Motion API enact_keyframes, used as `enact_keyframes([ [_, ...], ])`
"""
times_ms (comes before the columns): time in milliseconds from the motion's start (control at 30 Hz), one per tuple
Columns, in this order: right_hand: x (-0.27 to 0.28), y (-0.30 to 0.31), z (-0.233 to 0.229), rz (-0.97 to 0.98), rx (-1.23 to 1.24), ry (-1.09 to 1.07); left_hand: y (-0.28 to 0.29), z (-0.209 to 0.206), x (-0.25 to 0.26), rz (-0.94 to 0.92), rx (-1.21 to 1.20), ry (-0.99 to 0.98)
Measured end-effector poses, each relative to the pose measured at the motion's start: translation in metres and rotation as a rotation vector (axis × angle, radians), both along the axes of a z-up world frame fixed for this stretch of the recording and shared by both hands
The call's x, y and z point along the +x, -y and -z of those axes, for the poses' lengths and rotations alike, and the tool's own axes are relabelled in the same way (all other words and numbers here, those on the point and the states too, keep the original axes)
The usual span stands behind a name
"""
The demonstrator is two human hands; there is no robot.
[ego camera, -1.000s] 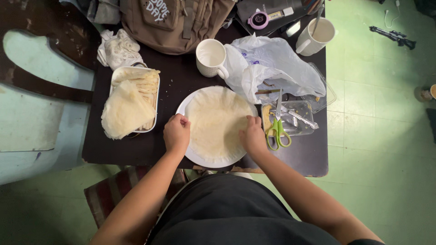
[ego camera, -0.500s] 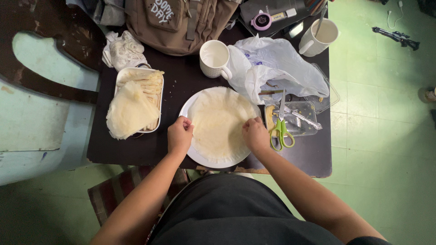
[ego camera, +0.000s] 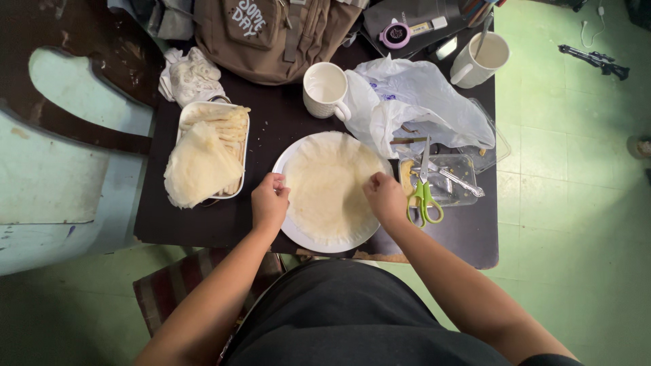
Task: The person trims white wrappers with scissors and places them into a white container on the table.
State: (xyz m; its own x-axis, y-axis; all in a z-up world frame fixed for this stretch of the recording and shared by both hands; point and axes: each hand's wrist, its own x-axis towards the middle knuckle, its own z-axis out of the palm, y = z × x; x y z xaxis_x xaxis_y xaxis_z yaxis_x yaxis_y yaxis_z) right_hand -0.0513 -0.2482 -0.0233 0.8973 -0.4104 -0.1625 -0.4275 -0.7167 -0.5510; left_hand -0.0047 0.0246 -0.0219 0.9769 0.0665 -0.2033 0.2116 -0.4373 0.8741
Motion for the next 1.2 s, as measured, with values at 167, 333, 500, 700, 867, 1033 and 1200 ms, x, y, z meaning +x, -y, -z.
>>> enact_keyframes([
  [167,0.010,-0.002,-0.008,0.010,-0.007,0.050,-0.007,0.006,0.003,0.030,0.046,0.079],
  [333,0.013,0.004,-0.002,-0.025,0.000,0.102,-0.006,-0.002,0.002,0.039,0.096,0.040],
  [500,0.008,0.000,-0.013,-0.094,-0.162,0.302,0.000,-0.026,0.000,0.071,0.342,0.167],
  [700,-0.006,-0.015,-0.046,-0.273,-0.011,0.440,0.030,-0.050,0.019,0.395,0.363,0.482],
  [867,-0.014,-0.026,-0.050,-0.230,0.039,0.375,0.058,-0.061,0.026,0.635,0.147,0.444],
  [1033,-0.020,-0.026,-0.047,-0.252,0.065,0.381,0.072,-0.046,0.053,0.760,0.270,0.660],
  [1200,-0.019,-0.029,-0.060,-0.252,0.010,0.435,0.081,-0.024,0.087,0.910,0.345,0.319],
])
